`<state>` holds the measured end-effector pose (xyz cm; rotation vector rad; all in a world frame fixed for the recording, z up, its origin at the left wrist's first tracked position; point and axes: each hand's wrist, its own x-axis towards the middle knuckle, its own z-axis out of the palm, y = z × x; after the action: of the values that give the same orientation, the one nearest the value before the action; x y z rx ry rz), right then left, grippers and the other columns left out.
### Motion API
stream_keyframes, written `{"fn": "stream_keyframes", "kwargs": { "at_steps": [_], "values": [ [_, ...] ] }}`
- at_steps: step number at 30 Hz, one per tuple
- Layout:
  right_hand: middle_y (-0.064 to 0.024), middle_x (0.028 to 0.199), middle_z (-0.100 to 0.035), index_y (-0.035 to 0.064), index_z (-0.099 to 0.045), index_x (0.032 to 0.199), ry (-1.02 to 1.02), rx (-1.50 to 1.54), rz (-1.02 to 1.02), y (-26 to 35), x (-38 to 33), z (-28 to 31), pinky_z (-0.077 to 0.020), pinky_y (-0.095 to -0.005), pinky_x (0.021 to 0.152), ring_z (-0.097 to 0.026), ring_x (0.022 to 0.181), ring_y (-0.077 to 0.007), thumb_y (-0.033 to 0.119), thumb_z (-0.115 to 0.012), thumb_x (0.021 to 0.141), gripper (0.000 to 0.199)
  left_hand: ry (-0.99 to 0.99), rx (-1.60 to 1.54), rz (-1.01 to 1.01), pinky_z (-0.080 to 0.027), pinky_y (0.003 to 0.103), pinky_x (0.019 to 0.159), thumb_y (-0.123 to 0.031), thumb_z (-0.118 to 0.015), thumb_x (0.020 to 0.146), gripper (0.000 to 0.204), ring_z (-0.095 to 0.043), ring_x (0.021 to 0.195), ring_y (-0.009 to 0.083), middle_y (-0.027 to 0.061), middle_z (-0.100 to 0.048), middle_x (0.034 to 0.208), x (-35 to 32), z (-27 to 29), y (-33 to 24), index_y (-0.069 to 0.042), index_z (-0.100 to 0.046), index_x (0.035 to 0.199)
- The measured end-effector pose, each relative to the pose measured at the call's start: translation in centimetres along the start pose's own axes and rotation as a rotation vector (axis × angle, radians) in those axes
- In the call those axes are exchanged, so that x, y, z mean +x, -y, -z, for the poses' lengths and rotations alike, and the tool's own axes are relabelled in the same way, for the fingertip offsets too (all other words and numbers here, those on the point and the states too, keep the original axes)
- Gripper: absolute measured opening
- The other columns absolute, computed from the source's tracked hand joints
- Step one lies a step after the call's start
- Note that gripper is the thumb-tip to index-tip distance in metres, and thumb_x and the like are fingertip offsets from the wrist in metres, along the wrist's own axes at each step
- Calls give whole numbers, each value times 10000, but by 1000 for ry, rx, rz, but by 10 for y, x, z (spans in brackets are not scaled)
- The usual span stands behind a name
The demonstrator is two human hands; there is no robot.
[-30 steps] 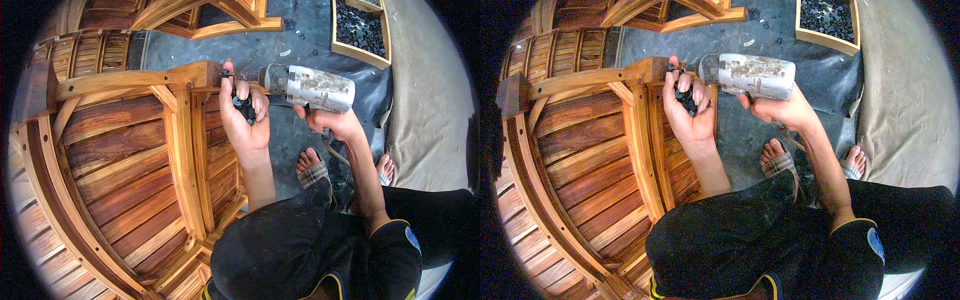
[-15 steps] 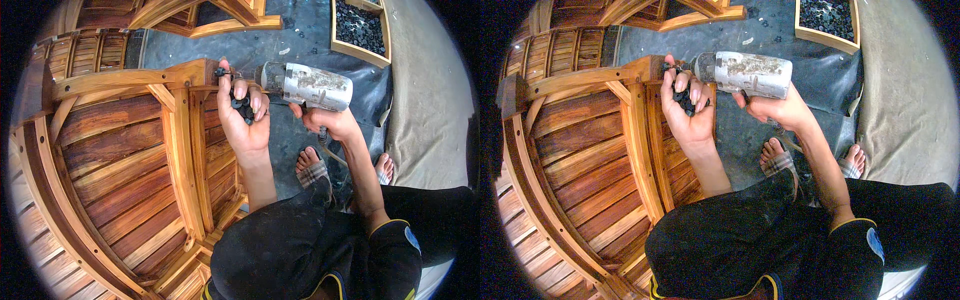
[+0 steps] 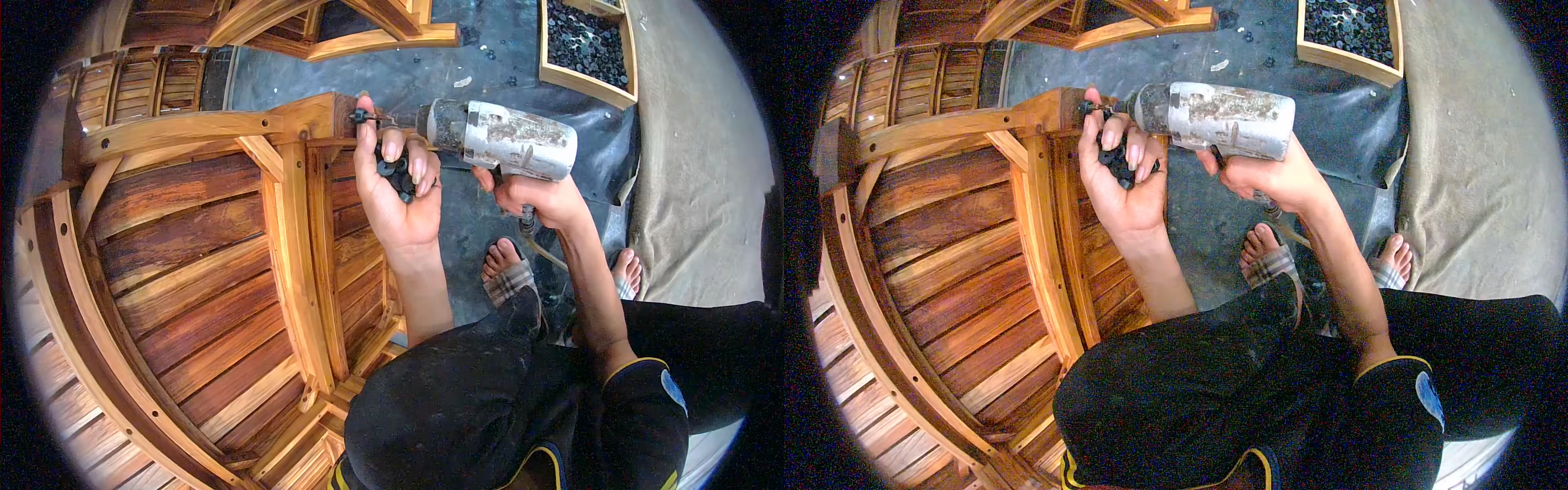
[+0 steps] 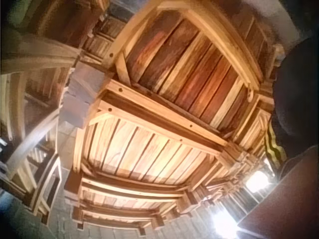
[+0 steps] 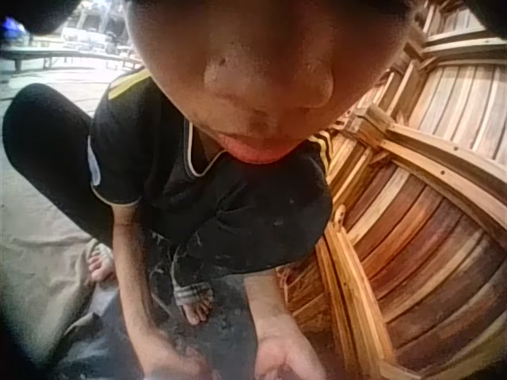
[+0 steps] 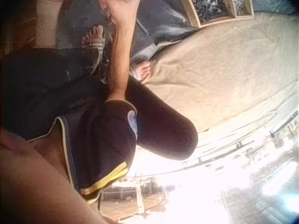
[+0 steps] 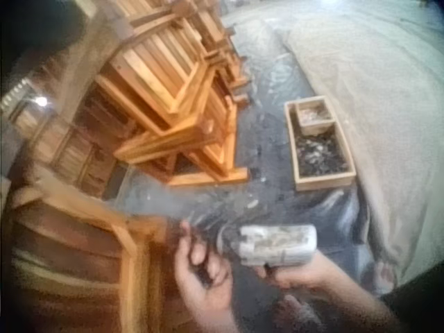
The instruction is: Assembling wooden chairs using a power drill and screws.
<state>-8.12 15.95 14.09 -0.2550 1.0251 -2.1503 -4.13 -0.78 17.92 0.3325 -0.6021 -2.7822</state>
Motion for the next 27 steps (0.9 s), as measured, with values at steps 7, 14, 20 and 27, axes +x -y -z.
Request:
{"fn": "stream_keyframes", "kwargs": {
  "at_steps": [7, 14, 20, 27],
  "values": [
    [-48, 696, -559, -30, -571, 891, -12, -11, -20, 5, -1, -2, -325, -229, 392, -441, 460, -83, -87, -528, 625, 275, -179, 42, 82, -356, 240, 347, -272, -482, 963, 163, -453, 484, 133, -12, -455, 674, -14, -3, 15, -129, -520, 1032],
    [-63, 710, -594, -31, -589, 897, -56, -68, -40, -5, -5, 9, -338, -237, 402, -462, 468, -88, -94, -539, 654, 256, -271, -120, 385, -344, 251, 350, -269, -509, 925, 241, -445, 482, 167, 62, -492, 715, -29, 44, 40, -44, -509, 840],
    [-102, 746, -642, -38, -606, 956, -39, 8, -55, 3, -4, 5, -340, -237, 408, -487, 483, -99, -95, -548, 661, 306, -238, -141, 410, -337, 237, 350, -250, -464, 920, 265, -460, 480, 165, 72, -493, 731, -38, 55, 45, -5, -558, 958],
    [-79, 722, -622, -36, -608, 952, -40, -26, -69, 4, -3, 7, -335, -236, 412, -477, 489, -92, -96, -549, 660, 304, -175, -100, 407, -326, 243, 348, -211, -460, 896, 242, -456, 474, 173, 78, -488, 733, -35, 60, 46, -14, -563, 991]
  ]
}}
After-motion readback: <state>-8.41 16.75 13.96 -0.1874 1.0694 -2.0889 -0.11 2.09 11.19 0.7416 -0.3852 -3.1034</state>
